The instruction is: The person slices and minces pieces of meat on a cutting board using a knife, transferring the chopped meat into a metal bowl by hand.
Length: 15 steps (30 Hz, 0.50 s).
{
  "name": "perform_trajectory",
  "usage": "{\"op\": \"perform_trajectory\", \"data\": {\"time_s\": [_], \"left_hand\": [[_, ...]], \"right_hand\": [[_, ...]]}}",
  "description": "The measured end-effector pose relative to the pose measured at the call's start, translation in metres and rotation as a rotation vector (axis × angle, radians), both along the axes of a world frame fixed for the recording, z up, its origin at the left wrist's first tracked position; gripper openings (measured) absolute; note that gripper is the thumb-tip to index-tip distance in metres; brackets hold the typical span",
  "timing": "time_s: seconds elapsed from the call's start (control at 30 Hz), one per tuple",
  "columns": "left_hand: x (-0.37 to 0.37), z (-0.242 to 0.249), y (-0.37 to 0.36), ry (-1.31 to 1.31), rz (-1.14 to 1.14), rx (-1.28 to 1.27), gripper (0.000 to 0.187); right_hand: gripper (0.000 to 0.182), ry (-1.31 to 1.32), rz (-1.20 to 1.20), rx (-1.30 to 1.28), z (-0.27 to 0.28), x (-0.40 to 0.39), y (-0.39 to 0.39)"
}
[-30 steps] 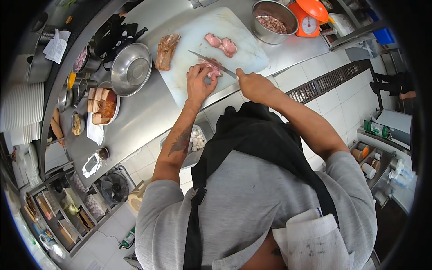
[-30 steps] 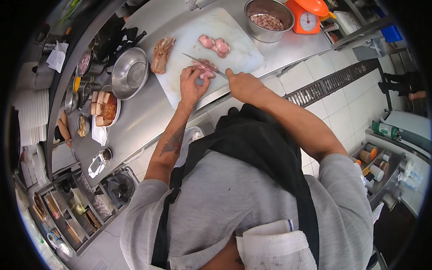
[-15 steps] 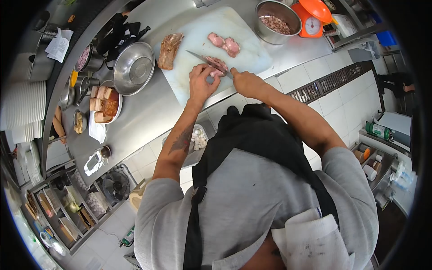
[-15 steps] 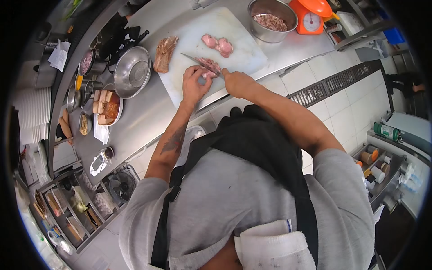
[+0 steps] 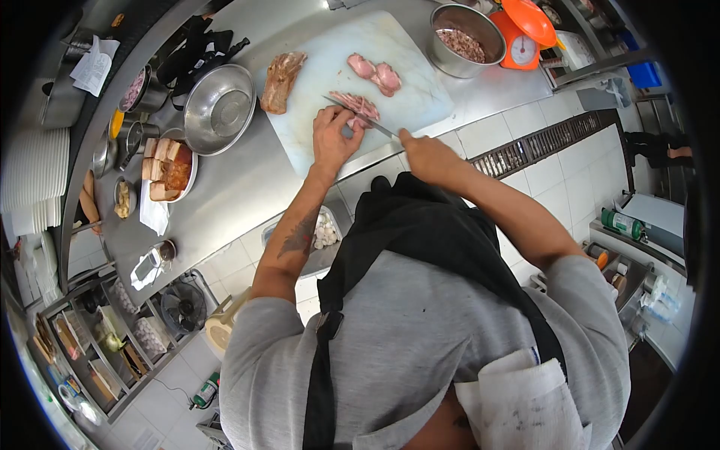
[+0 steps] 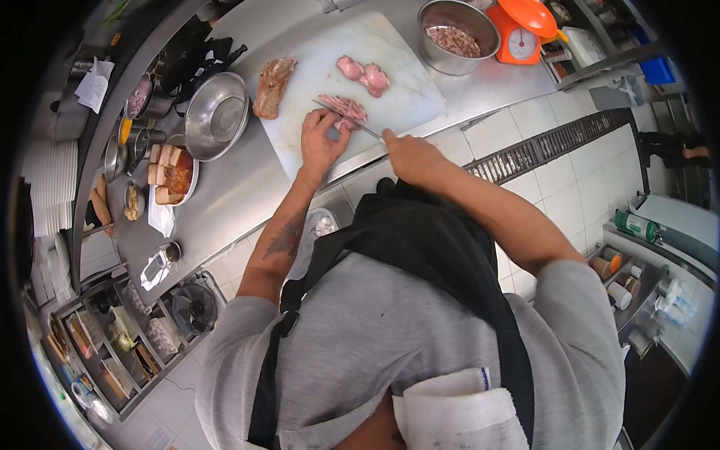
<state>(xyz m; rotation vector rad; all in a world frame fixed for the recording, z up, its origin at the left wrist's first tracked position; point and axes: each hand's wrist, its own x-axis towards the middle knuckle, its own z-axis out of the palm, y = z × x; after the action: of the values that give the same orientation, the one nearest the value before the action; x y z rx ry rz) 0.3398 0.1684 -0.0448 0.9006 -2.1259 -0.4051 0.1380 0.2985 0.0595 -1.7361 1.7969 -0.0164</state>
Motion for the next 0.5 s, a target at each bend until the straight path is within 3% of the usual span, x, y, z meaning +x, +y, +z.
{"op": "perform_trajectory", "data": {"time_s": [0.17, 0.37, 0.4, 0.47, 0.5], "left_hand": [[0.004, 0.005, -0.002, 0.022, -0.041, 0.028, 0.02], [0.008, -0.008, -0.005, 0.084, -0.045, 0.002, 0.02], [0.008, -0.005, -0.004, 0.066, -0.042, 0.016, 0.019], [0.006, 0.006, -0.001, 0.04, -0.017, 0.022, 0.019], [0.006, 0.008, 0.001, 0.023, -0.018, 0.041, 0.02]], "right_hand": [[0.036, -0.06, -0.017, -0.003, -0.02, 0.012, -0.026], [0.027, -0.157, -0.141, 0.226, 0.025, 0.006, -0.038], [0.027, -0.164, -0.114, 0.217, 0.019, 0.006, -0.038], [0.027, 0.027, -0.031, -0.081, 0.001, 0.003, -0.032], [0.027, 0.029, -0.014, -0.08, 0.01, 0.004, -0.029]]}}
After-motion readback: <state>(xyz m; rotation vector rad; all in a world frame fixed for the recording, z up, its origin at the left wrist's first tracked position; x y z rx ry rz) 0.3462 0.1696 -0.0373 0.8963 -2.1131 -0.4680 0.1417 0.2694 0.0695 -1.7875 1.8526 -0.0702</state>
